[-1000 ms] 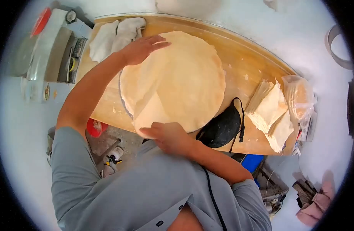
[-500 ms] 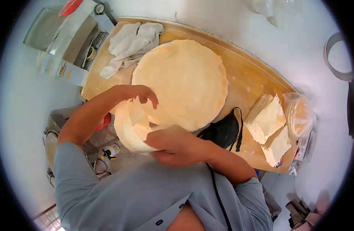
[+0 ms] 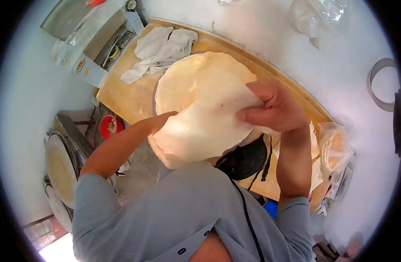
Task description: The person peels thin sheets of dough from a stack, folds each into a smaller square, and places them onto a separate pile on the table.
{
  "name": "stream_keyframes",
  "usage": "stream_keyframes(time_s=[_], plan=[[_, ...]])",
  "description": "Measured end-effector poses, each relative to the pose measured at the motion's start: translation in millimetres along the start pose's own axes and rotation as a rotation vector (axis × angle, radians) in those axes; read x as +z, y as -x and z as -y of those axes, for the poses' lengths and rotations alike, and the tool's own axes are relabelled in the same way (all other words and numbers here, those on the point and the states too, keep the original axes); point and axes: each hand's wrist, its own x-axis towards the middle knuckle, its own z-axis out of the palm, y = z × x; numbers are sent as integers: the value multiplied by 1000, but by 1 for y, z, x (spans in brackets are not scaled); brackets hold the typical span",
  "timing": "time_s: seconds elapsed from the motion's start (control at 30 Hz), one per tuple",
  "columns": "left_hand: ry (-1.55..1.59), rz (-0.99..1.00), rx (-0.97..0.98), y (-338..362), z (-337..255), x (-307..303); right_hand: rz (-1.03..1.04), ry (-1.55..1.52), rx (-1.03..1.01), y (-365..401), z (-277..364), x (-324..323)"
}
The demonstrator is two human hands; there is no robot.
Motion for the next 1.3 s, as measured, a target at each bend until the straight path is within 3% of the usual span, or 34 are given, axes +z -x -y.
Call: stream_keyframes(time_s=[0.07, 0.2, 0.27, 0.37, 0.43, 0.47, 0.53, 0.6, 0.67, 0.8, 0.9, 1.0, 1.03, 1.1, 1.3], plan=[[80, -140, 30, -9, 1, -7, -15, -15, 124, -6, 14, -10], [233, -460, 199, -7, -26, -49, -313, 114, 227, -7, 5, -50], [68, -757, 250, -3, -45, -90, -404, 205, 215, -5, 3, -66], [-2, -837, 254, 30, -118, -100, -620, 452, 254, -4, 9, -71], [-221, -1094, 417, 36, -136, -101, -667, 488, 215, 2, 10, -68], [-222, -1095, 417, 40, -135, -103, -716, 522, 179, 5, 11, -65], [-370, -1119, 703, 51, -132, -106, -757, 533, 172, 16, 5, -53], [-434, -1164, 677, 65, -121, -83, -849, 640, 135, 29, -8, -38], [-586, -1094, 715, 74, -95, -61, -814, 764, -18, 47, -44, -24], [-577, -927, 578, 73, -21, -13, -788, 762, 40, 78, -118, 22], [-643, -898, 428, 52, 57, 10, -739, 798, -27, 94, -188, 52], [-682, -887, 284, 35, 126, 33, -642, 858, 67, 110, -223, 82], [-733, -875, 208, 32, 139, 41, -570, 831, 117, 116, -233, 88], [-738, -849, 232, 32, 157, 52, -489, 783, 225, 128, -237, 100], [-728, -794, 182, 52, 162, 80, -365, 738, 295, 144, -213, 102]])
